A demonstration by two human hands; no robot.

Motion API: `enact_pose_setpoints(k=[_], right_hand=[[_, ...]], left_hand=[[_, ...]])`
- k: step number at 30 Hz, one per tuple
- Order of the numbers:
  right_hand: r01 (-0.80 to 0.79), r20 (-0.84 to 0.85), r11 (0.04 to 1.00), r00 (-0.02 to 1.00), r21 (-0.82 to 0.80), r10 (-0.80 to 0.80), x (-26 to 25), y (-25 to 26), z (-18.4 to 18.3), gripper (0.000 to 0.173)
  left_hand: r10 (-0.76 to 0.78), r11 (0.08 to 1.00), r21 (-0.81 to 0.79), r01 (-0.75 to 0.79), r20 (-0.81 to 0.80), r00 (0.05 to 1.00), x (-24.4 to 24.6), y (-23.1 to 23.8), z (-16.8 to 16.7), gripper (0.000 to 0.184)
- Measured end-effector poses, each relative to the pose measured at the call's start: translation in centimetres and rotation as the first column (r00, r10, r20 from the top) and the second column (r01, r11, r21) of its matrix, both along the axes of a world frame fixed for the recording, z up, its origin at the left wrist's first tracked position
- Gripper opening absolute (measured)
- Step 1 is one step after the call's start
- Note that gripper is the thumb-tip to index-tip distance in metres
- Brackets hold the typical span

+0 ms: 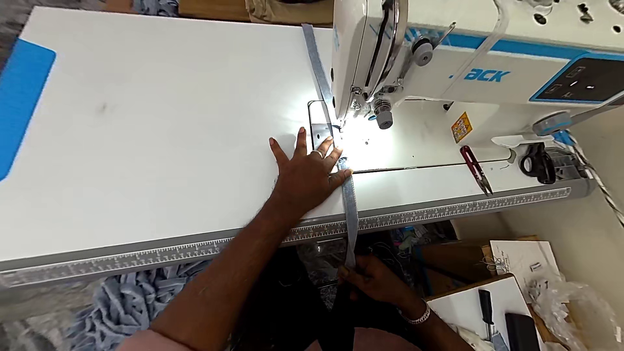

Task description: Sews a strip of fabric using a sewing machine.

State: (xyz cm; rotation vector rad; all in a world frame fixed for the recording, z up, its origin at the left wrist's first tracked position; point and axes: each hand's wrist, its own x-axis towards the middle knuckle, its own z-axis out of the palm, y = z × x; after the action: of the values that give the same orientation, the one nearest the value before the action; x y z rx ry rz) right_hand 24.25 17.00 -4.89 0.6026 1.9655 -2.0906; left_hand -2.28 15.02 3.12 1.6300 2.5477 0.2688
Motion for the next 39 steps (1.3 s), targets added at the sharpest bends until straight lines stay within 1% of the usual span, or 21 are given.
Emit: enact_pose_setpoints(k=[2,5,7,9,10,12,13,15,17,20,21,24,25,26,28,29,31,33,35,37,39], right_hand=[[-0.078,0.068,0.958,0.996,0.277,0.061,0.5,-0.2,0.4,0.037],[-0.255,0.252,0.710,0.961,0.657,0.112,1.5,-1.7,2.9,0.046],[-0.362,0.341,0.637,0.926,0.681,0.162,2.4,-3.0,5.3,0.059],[-0.435,0.369,0.670,0.895,0.602,0.249,3.5,-1.9,7.9,0.070],[-0.413,0.349,0.692,0.906,0.592,0.242,4.0,-0.2,9.3,0.066],[-0.175,0.196,0.656,0.980,0.734,0.042,4.9,4.8,12.2,0.042],[-0.038,0.121,0.566,0.986,0.823,-0.110,5.1,7.6,14.2,0.039],[0.143,-0.038,0.263,0.930,0.954,-0.365,4.5,12.9,17.4,0.045],[0.070,-0.040,0.047,0.884,0.996,-0.467,3.2,17.9,17.4,0.060],[-0.209,0.230,0.098,0.854,0.973,-0.466,1.7,22.0,14.7,0.067],[-0.217,0.242,0.107,0.855,0.970,-0.458,1.7,22.3,15.1,0.064],[0.052,-0.003,0.097,0.892,0.994,-0.451,2.9,19.0,17.6,0.051],[0.157,-0.077,0.166,0.910,0.974,-0.407,3.5,16.8,17.6,0.045],[0.221,-0.117,0.311,0.941,0.924,-0.318,3.8,14.5,16.5,0.035],[0.022,0.006,0.730,0.999,0.683,-0.036,3.3,10.3,12.2,0.028],[-0.132,0.076,0.842,0.991,0.524,0.108,2.3,8.7,9.5,0.032],[-0.153,0.074,0.955,0.988,0.254,0.139,-0.2,6.0,4.6,0.045],[0.053,-0.071,0.998,0.996,0.038,-0.051,-2.0,3.8,1.8,0.034],[0.118,-0.177,0.989,0.975,-0.093,-0.133,-3.3,2.5,0.8,0.022],[0.035,-0.247,0.999,0.968,-0.007,-0.035,-3.2,1.7,0.7,0.024],[-0.006,-0.219,0.902,0.969,0.433,0.111,-1.3,-0.5,2.5,0.028]], left_hand=[[0.022,1.000,-0.020,-0.022,-0.002,1.000,-0.9,1.0,0.0,0.074],[0.048,0.998,-0.031,-0.048,0.003,0.999,-2.0,2.1,0.2,0.070],[0.051,0.998,-0.038,-0.051,0.011,0.999,-2.4,2.5,0.6,0.067],[0.047,0.999,-0.020,-0.047,0.012,0.999,-2.5,2.7,0.5,0.066],[0.048,0.999,-0.017,-0.048,0.012,0.999,-2.5,2.6,0.5,0.066],[0.049,0.998,-0.027,-0.049,0.015,0.999,-2.4,2.5,0.6,0.065],[0.048,0.998,-0.029,-0.047,0.018,0.999,-2.4,2.5,0.6,0.065],[0.044,0.999,-0.025,-0.043,0.020,0.999,-2.5,2.6,0.5,0.064],[0.044,0.999,-0.014,-0.043,0.015,0.999,-2.8,2.8,0.5,0.062],[0.050,0.999,-0.012,-0.050,0.029,0.998,-2.9,3.0,0.9,0.060],[0.053,0.999,-0.007,-0.053,0.032,0.998,-3.0,3.1,1.0,0.059],[0.067,0.997,0.038,-0.069,0.029,0.997,-2.6,2.5,0.4,0.062],[0.056,0.995,0.079,-0.059,0.031,0.998,-2.2,2.3,0.3,0.065],[0.030,0.993,0.115,-0.033,0.032,0.999,-1.6,1.9,0.3,0.068],[-0.038,0.990,0.139,0.032,0.037,0.999,0.0,0.7,0.3,0.069],[-0.058,0.993,0.106,0.053,0.040,0.998,0.6,0.0,0.3,0.069],[-0.094,0.994,0.059,0.091,0.050,0.994,1.2,-1.3,0.0,0.070],[-0.130,0.989,0.081,0.126,0.040,0.991,1.3,-2.2,-0.3,0.071],[-0.142,0.985,0.099,0.139,0.030,0.989,1.4,-2.6,-0.4,0.071],[-0.139,0.985,0.103,0.136,0.025,0.990,1.8,-3.0,-0.6,0.070],[-0.133,0.986,0.099,0.131,0.011,0.991,1.8,-3.2,-0.8,0.067]])
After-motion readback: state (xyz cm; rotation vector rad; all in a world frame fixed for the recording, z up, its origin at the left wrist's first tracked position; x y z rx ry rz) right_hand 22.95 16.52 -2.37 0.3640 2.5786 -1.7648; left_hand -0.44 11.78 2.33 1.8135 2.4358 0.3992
